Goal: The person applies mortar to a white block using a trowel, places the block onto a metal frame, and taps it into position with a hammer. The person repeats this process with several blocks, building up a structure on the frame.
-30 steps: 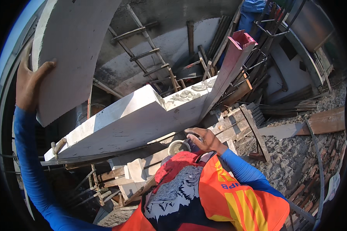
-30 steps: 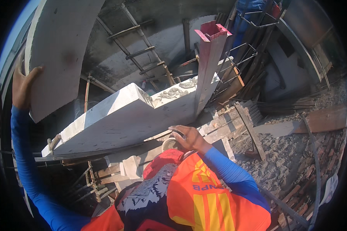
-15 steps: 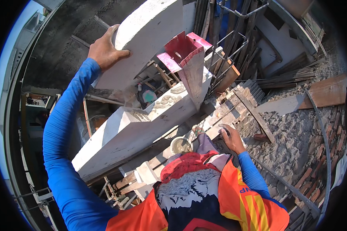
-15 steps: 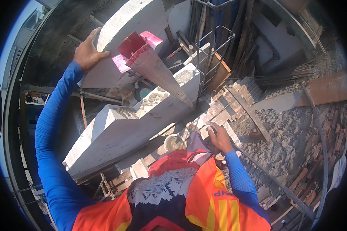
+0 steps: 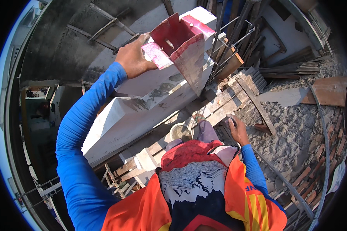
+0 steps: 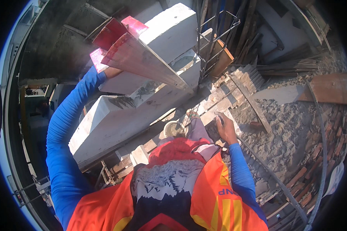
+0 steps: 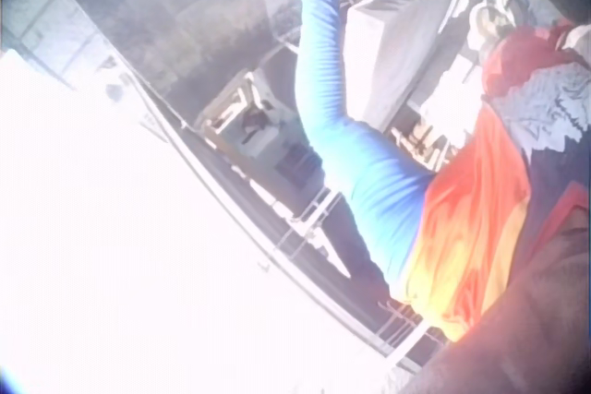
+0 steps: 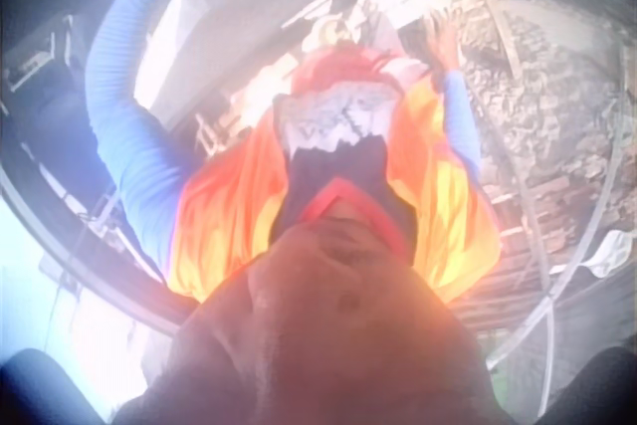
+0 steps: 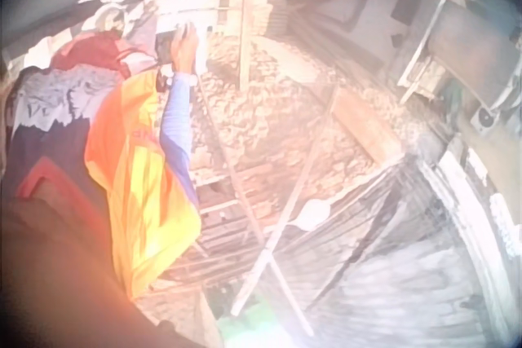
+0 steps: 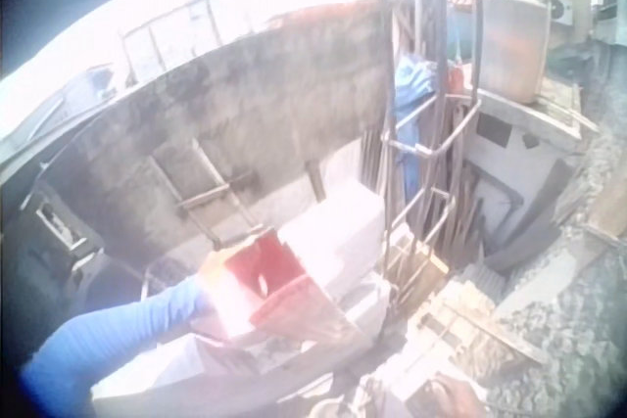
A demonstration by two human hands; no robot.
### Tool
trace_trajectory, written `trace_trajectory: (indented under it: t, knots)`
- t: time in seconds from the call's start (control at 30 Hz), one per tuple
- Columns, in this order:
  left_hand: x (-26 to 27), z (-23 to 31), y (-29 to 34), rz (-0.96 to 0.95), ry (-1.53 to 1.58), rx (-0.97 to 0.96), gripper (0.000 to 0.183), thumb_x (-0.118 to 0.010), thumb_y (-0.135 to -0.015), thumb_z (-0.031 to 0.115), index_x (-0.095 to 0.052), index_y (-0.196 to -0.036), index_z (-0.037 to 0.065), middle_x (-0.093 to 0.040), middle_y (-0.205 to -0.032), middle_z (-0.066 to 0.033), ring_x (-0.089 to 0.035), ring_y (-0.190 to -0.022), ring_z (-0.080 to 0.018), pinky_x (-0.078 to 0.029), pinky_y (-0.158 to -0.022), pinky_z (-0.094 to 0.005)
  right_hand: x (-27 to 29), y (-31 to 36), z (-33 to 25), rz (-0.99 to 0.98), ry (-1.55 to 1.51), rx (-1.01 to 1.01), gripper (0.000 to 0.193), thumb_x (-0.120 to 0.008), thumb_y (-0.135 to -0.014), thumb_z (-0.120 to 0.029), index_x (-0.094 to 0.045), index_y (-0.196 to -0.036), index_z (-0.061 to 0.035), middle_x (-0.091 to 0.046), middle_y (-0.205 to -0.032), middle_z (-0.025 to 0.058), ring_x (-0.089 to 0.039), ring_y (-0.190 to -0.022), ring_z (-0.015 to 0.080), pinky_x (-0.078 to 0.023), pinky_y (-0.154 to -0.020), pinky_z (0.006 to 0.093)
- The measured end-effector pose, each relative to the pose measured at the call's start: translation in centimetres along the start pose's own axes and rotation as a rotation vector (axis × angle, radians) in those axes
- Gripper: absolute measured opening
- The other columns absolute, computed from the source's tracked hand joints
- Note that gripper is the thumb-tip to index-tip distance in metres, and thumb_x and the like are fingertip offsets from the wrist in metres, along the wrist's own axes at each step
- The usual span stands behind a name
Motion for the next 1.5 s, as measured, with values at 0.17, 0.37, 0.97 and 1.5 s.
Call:
trace_trajectory:
  t: [0.17, 0.37, 0.97, 1.5]
  knots:
    - [-3.4, -3.0, 0.6, -0.104, 0.073, 0.064, 0.103, -0.084, -0.069, 0.048, -0.041, -0.153, 0.005, -0.069, -0.123, -0.0259, -0.067, -0.114, -0.0424, -0.052, -0.101, -0.0451, -0.2, 0.0, -0.5, -0.027, -0.040, -0.044, 0.030, -0.056, -0.104, -0.018, -0.066, -0.128, -0.0026, -0.074, -0.098, 0.0175, -0.073, -0.084, 0.0249, -0.055, -0.082, 0.0365]
    - [-1.7, 0.3, 2.4, -0.151, -0.078, 0.139, 0.104, -0.084, -0.069, 0.046, -0.040, -0.153, 0.004, -0.069, -0.124, -0.0259, -0.068, -0.113, -0.0421, -0.052, -0.101, -0.0456, -0.7, 0.2, 0.8, -0.006, 0.002, 0.023, 0.031, -0.055, -0.105, -0.019, -0.066, -0.129, -0.0025, -0.073, -0.099, 0.0164, -0.073, -0.088, 0.0220, -0.056, -0.082, 0.0352]
    - [-4.6, 0.2, 3.9, -0.083, -0.058, 0.032, 0.092, -0.086, -0.069, 0.043, -0.048, -0.142, 0.000, -0.066, -0.127, -0.0261, -0.065, -0.116, -0.0418, -0.050, -0.101, -0.0478, -0.7, 0.8, -1.1, -0.015, 0.056, 0.025, 0.032, -0.057, -0.102, -0.020, -0.066, -0.129, -0.0044, -0.074, -0.098, 0.0189, -0.072, -0.093, 0.0347, -0.054, -0.087, 0.0409]
    - [-5.4, 0.9, 4.8, -0.055, -0.043, 0.030, 0.098, -0.087, -0.069, 0.042, -0.044, -0.144, -0.005, -0.064, -0.130, -0.0282, -0.064, -0.119, -0.0424, -0.050, -0.103, -0.0470, -2.0, -0.2, -2.6, -0.035, 0.039, 0.026, 0.033, -0.058, -0.100, -0.021, -0.066, -0.127, -0.0027, -0.072, -0.110, 0.0257, -0.067, -0.106, 0.0463, -0.053, -0.092, 0.0475]
Point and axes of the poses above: each hand's wrist, its own y-axis away from the middle knuckle, its own x-axis out of the back of the hand, z = x × y, the point moved 7 cm from there along -y, towards the middle knuckle
